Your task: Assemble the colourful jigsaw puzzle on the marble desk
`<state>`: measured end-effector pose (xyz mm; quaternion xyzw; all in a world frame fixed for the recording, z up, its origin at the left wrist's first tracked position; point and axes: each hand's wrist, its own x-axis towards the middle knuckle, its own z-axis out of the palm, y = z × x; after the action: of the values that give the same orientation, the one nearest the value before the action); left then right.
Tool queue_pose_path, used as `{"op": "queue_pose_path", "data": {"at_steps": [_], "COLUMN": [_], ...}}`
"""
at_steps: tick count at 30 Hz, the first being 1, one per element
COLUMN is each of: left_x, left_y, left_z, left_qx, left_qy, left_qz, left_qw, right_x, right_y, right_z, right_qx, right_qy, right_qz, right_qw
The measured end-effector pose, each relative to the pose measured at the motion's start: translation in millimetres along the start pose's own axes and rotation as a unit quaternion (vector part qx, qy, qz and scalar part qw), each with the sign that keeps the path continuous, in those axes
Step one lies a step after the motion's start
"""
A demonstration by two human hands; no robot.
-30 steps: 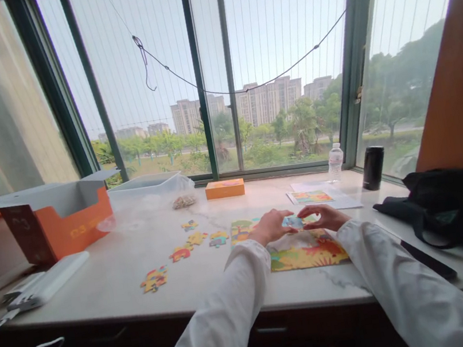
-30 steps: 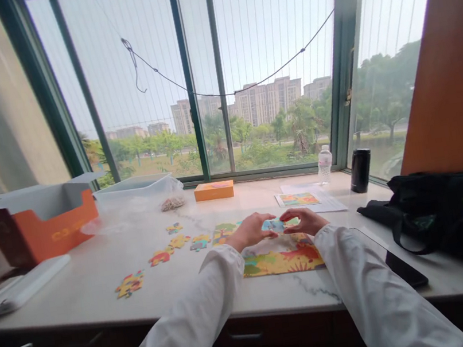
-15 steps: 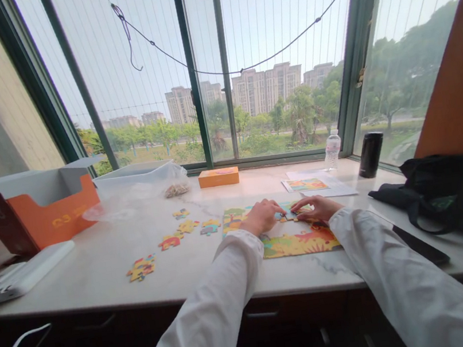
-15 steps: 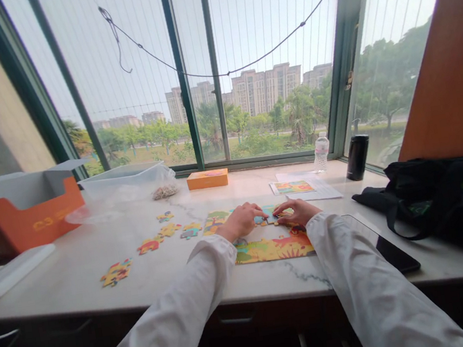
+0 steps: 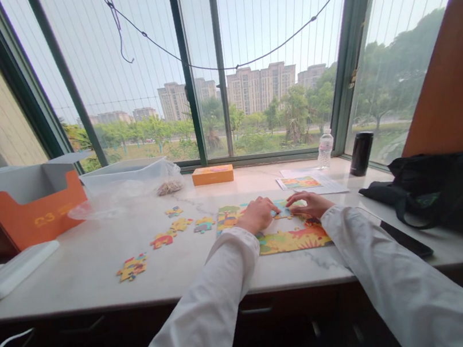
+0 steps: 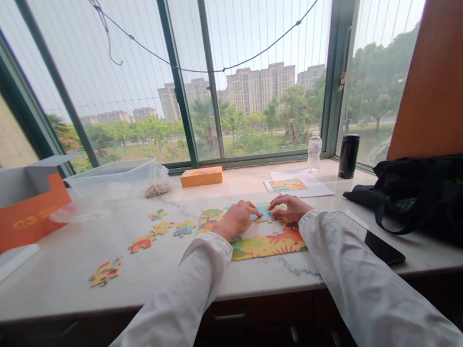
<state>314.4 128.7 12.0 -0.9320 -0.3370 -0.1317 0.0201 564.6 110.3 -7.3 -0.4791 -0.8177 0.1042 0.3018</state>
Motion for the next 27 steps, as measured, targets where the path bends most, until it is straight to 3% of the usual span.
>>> {"op": "queue_pose_path", "data": {"at_steps": [5,8,18,23,27], "left_x": [-3,-2,1,4,9], "left_y": [1,1,22,32,45], "left_z": [-1,-1,-13,-21,-26], "left_qx": [0.016,0.016,0.019,0.056,0.136], "left_qy": [0.028,0.034,-0.018,-0.026,-0.015], "left_qz": [0.023,0.041,-0.017,-0.023,0.02], "left_qw": [0.999,0.998,1.0,0.998,0.99], "right_x": [0,0,0,-3,-7], "right_y": [4,3,-4,-4,-1], "right_z": [-2,1,8,14,12], "right_qx": [-0.053,-0.056,-0.017,-0.037,-0.093], "right_qy": [0.059,0.044,0.006,0.063,0.126], "right_qz": [0.046,0.064,0.074,0.025,0.033], "right_qw": [0.996,0.995,0.997,0.997,0.987]}}
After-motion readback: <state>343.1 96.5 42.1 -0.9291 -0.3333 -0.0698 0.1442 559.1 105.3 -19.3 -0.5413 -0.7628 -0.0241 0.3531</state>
